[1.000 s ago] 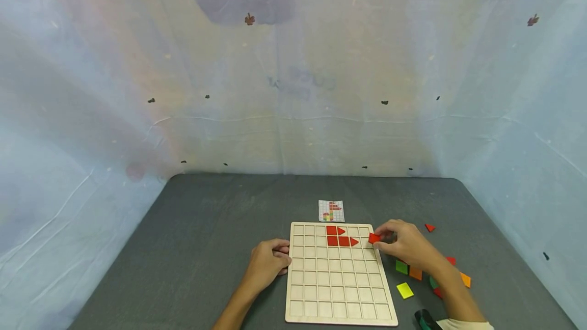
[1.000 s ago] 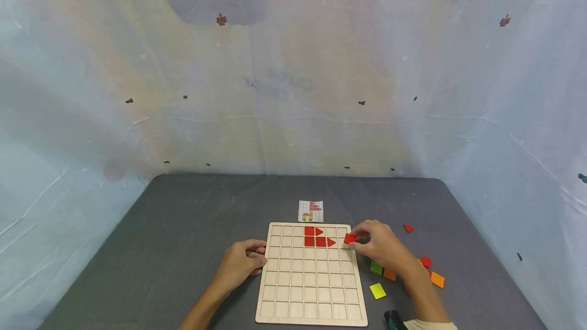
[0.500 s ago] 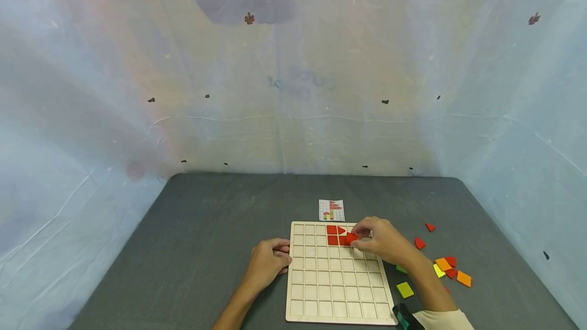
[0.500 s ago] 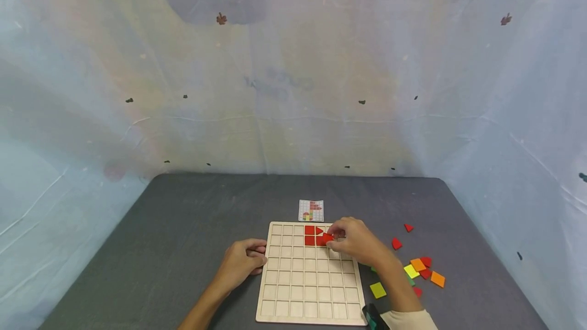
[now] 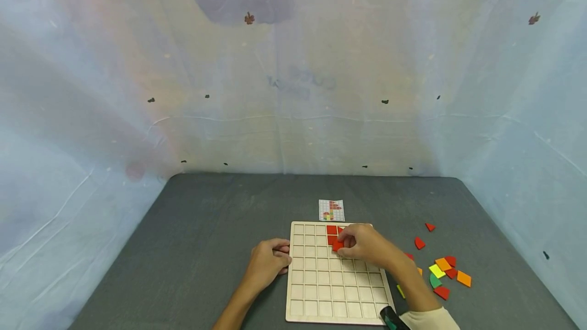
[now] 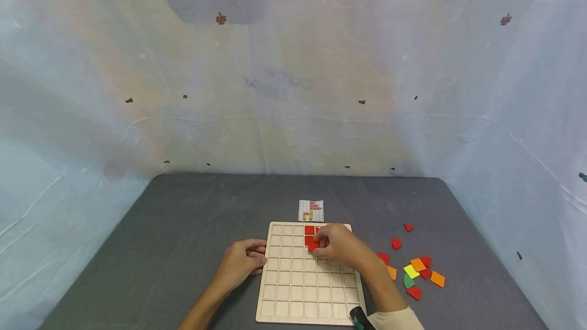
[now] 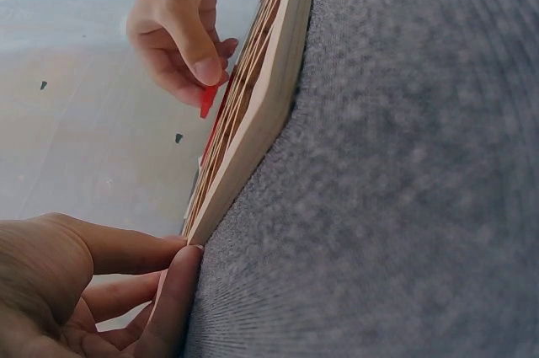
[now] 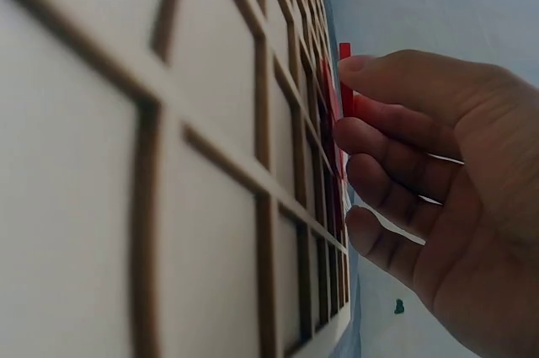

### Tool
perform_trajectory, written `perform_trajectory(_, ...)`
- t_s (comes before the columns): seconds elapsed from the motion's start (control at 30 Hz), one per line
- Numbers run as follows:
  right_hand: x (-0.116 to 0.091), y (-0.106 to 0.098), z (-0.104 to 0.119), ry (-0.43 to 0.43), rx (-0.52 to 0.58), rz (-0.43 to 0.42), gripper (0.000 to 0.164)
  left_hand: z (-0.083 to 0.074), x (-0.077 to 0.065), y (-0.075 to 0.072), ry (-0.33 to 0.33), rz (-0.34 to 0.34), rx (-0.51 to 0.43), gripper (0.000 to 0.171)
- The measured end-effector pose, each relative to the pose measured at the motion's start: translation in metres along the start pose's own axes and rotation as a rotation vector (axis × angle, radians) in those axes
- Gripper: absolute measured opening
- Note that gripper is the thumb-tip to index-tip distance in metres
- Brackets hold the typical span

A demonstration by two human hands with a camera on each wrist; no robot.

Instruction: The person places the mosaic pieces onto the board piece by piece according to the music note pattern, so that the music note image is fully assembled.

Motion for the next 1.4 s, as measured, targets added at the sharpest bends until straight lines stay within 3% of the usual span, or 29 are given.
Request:
perform_trajectory(0.63,0.001,0.005,0.010,-0.034,-0.016,0.000,0.019,0.000,0.000,0.001,-0.003,-0.013,0.014,0.036)
perform_trajectory(0.97,-0.001,0.004,0.015,-0.018,0.037,0.066,0.016,0.002,0.001,0.001,-0.006,-0.012,0.011,0.036)
perform_trajectory(1.4,-0.005,-0.002,0.003,-0.043,0.047,-0.010,0.021,0.000,0.000,0.001,-0.015,-0.013,0.013,0.036)
Point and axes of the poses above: each hand's wrist, its own x-axis towards the middle knuckle, its own y-axis out of the palm, z = x × y, the point moved 3 cm from there along x, towards the middle knuckle, and after that the axes turned 8 degrees about -x, right-handed, at the moved point
